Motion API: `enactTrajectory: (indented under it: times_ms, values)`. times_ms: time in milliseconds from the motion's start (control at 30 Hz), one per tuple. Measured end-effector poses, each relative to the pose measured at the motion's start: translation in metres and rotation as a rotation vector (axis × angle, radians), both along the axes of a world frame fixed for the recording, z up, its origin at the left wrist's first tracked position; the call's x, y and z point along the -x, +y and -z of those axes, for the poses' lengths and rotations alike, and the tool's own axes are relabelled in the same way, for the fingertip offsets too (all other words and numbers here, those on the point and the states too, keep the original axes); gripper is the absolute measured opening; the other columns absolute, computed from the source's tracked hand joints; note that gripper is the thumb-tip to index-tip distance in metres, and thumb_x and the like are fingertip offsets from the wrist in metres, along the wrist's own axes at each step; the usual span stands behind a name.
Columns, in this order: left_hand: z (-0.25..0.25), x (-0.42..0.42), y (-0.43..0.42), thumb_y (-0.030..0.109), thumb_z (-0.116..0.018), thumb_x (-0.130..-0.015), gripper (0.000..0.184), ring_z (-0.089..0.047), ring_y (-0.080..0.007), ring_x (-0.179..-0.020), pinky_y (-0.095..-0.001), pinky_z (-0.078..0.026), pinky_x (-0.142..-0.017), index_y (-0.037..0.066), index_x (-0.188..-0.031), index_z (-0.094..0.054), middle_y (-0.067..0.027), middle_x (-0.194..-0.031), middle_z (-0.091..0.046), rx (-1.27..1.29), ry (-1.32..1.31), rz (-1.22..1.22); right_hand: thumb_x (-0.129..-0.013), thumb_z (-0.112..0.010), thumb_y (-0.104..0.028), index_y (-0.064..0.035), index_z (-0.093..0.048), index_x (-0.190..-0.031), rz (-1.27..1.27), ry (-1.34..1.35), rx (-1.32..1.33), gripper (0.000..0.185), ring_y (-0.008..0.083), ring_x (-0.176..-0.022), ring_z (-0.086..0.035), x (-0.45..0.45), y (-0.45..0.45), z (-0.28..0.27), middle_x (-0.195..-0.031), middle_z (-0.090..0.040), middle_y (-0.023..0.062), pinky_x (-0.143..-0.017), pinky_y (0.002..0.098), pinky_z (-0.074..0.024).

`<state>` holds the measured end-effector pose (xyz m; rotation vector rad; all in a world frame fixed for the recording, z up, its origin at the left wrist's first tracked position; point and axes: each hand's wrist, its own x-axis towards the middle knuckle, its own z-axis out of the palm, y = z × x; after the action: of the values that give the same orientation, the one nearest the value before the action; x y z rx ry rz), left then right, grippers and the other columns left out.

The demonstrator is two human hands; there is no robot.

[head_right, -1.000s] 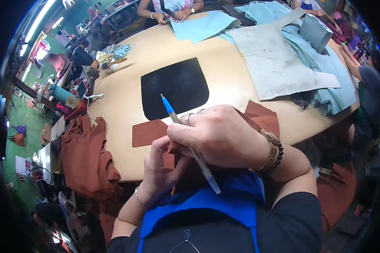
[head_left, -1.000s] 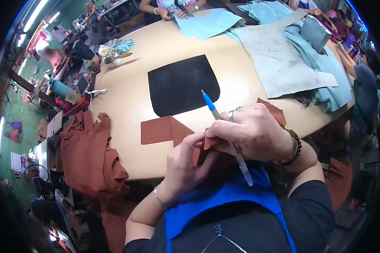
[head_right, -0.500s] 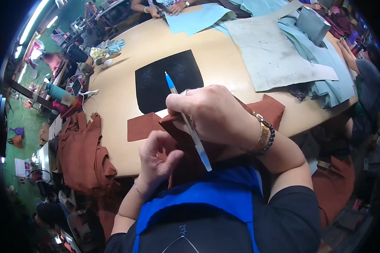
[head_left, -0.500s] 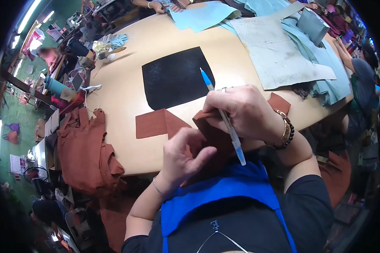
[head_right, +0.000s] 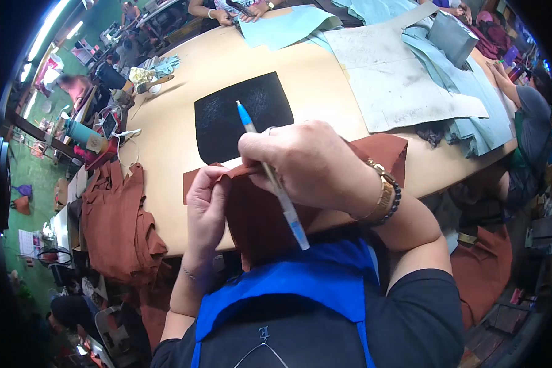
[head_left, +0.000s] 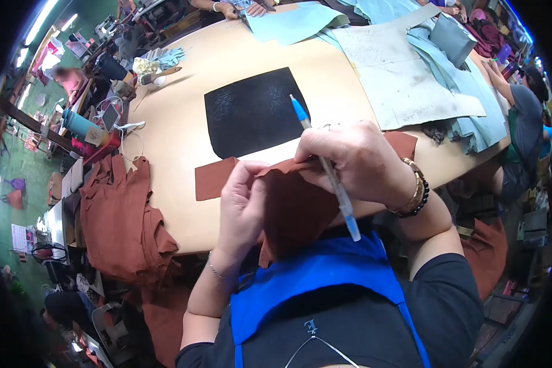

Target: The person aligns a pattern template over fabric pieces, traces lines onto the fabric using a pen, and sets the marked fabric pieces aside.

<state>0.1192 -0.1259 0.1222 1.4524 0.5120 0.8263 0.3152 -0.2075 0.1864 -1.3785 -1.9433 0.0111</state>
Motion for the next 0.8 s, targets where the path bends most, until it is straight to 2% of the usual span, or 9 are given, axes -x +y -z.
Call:
enactTrajectory:
  times_ms: [200,300,367,433,500,533,567,700,800]
  values:
    - [-0.004,0.014,0.006,0.008,-0.052,-0.102,0.009,-0.053,-0.0003,-0.082,-0.0185,-0.044,-0.070,0.002,-0.102,-0.060,0.0001,-0.090,-0.062,0.230,0.012,0.215,-0.076,-0.076,-0.007,-0.0077,-0.063,-0.085,-0.051,0.161,0.084,0.016,0.0275,-0.060,-0.062,-0.010,-0.006,-0.008,-0.068,-0.062,0.0095,-0.054,0.0348,-0.0480]
    - [-0.035,0.030,0.009,0.008,-0.056,-0.100,0.011,-0.056,-0.0015,-0.077,-0.0214,-0.047,-0.066,0.001,-0.099,-0.063,-0.0030,-0.084,-0.065,0.008,0.522,0.296,-0.077,-0.077,-0.005,-0.0064,-0.065,-0.084,0.067,0.167,0.037,0.015,0.0239,-0.056,-0.060,-0.020,-0.017,-0.025,-0.066,-0.060,0.0082,-0.054,0.0312,-0.0472]
    - [-0.024,0.043,0.013,0.006,-0.063,-0.094,0.009,-0.059,-0.0070,-0.070,-0.0251,-0.048,-0.061,-0.001,-0.098,-0.065,-0.0059,-0.079,-0.066,-0.229,0.474,0.204,-0.082,-0.075,-0.003,-0.0040,-0.065,-0.081,0.213,0.313,0.049,0.011,0.0067,-0.054,-0.055,-0.032,-0.028,-0.024,-0.066,-0.061,0.0022,-0.049,0.0243,-0.0408]
    - [-0.021,0.062,0.025,0.005,-0.066,-0.091,0.012,-0.059,-0.0099,-0.066,-0.0260,-0.048,-0.060,-0.002,-0.101,-0.065,-0.0059,-0.078,-0.065,-0.457,0.515,0.161,-0.081,-0.077,0.000,-0.0043,-0.064,-0.081,0.211,0.320,-0.101,0.013,0.0029,-0.053,-0.053,-0.042,-0.036,-0.030,-0.066,-0.061,-0.0008,-0.046,0.0213,-0.0386]
    - [-0.044,0.081,0.032,0.003,-0.067,-0.088,0.013,-0.060,-0.0113,-0.066,-0.0260,-0.049,-0.062,-0.001,-0.101,-0.066,-0.0060,-0.076,-0.063,-0.212,0.701,0.216,-0.076,-0.080,0.001,-0.0041,-0.064,-0.080,0.184,0.426,-0.021,0.017,0.0039,-0.052,-0.054,-0.051,-0.052,-0.043,-0.066,-0.061,-0.0007,-0.046,0.0202,-0.0392]
    - [-0.049,0.090,0.037,0.001,-0.068,-0.088,0.011,-0.058,-0.0087,-0.068,-0.0246,-0.048,-0.063,-0.001,-0.098,-0.066,-0.0019,-0.075,-0.062,-0.222,0.604,0.255,-0.073,-0.081,0.002,-0.0035,-0.064,-0.080,0.152,0.438,-0.067,0.020,0.0051,-0.053,-0.056,-0.056,-0.056,-0.047,-0.065,-0.061,0.0009,-0.044,0.0206,-0.0395]
    - [-0.065,0.096,0.037,-0.002,-0.068,-0.086,0.009,-0.056,-0.0047,-0.071,-0.0224,-0.046,-0.065,0.001,-0.095,-0.067,0.0024,-0.079,-0.063,0.192,0.702,0.181,-0.074,-0.080,0.001,-0.0037,-0.064,-0.081,0.129,0.475,-0.080,0.018,0.0055,-0.059,-0.057,-0.063,-0.056,-0.047,-0.068,-0.061,0.0006,-0.050,0.0204,-0.0421]
    - [-0.056,0.095,0.111,0.008,-0.064,-0.092,0.006,-0.051,-0.0013,-0.064,-0.0223,-0.043,-0.056,0.002,-0.093,-0.067,0.0060,-0.075,-0.059,-0.227,0.519,0.216,-0.085,-0.073,-0.005,-0.0043,-0.066,-0.088,0.341,0.510,0.021,0.008,0.0062,-0.079,-0.059,-0.086,-0.015,-0.054,-0.084,-0.065,-0.0001,-0.072,0.0224,-0.0465]
    - [-0.056,0.049,0.199,0.023,-0.062,-0.095,0.019,-0.048,-0.0019,-0.057,-0.0228,-0.040,-0.051,0.004,-0.093,-0.067,0.0075,-0.066,-0.054,-0.425,0.854,0.080,-0.087,-0.073,-0.015,0.0015,-0.065,-0.097,0.240,0.053,0.082,0.021,0.0099,-0.081,-0.058,-0.143,0.062,-0.044,-0.083,-0.065,0.0050,-0.076,0.0273,-0.0469]
